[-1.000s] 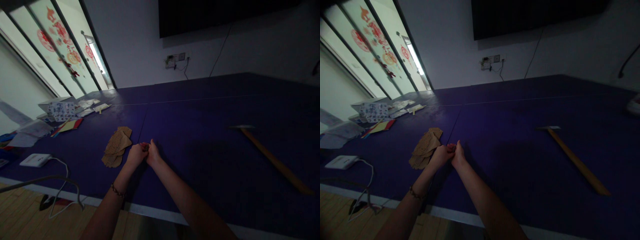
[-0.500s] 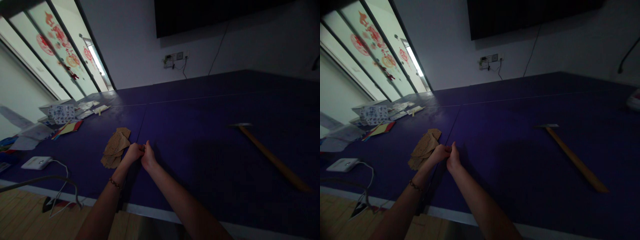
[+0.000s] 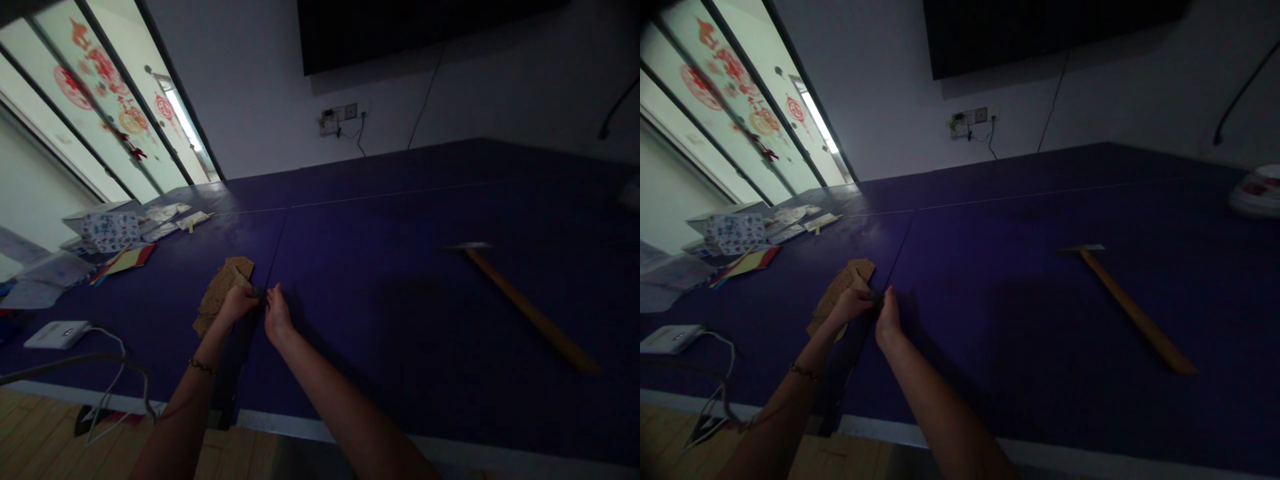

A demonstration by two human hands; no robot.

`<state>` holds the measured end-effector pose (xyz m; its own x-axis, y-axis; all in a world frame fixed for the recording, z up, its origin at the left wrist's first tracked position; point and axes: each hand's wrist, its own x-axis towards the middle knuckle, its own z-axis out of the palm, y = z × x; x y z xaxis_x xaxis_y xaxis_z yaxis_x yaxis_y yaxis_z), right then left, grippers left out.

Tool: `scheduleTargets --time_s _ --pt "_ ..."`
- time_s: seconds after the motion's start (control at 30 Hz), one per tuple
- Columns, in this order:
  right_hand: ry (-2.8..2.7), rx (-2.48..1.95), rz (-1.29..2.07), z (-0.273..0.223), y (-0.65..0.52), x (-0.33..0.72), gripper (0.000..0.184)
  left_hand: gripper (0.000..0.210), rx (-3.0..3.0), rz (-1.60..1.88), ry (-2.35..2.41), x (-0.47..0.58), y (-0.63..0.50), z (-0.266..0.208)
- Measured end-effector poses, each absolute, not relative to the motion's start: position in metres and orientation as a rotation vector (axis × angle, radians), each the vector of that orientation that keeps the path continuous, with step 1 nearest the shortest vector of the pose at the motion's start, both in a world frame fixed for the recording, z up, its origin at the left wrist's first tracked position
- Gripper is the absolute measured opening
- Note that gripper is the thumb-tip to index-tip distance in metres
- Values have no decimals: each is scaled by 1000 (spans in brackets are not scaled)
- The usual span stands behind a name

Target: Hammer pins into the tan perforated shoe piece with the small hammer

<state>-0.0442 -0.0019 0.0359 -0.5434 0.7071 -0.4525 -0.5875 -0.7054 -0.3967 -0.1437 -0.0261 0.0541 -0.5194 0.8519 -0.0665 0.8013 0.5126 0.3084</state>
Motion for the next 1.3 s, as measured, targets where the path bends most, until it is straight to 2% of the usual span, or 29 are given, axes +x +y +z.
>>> scheduleTargets --time_s 0.1,0.33,0.5,0.67,0.87,0.93,1.2,1.3 --pt "-268 -791 2250 34 2 -29 27 14 1354 375 2656 -153 -24 51" --pt "-396 -698 2321 38 22 17 42 24 1297 468 2787 -157 -17 47" --pt "-461 -637 2306 47 31 53 43 25 1297 515 2864 -138 -22 37" --pt "-478 -643 2298 59 32 71 45 33 1372 353 2970 -120 -25 30" --pt "-491 -669 2289 63 30 78 45 38 1533 -208 3064 -111 -27 27" --pt "-488 -674 2285 62 31 80 44 39 1538 -285 3080 -110 -28 27" --pt "-478 -746 2258 55 34 92 41 38 1479 -254 3077 -113 -26 29" --pt "-636 -778 2179 49 33 100 33 38 1482 -188 3067 -112 -26 30"
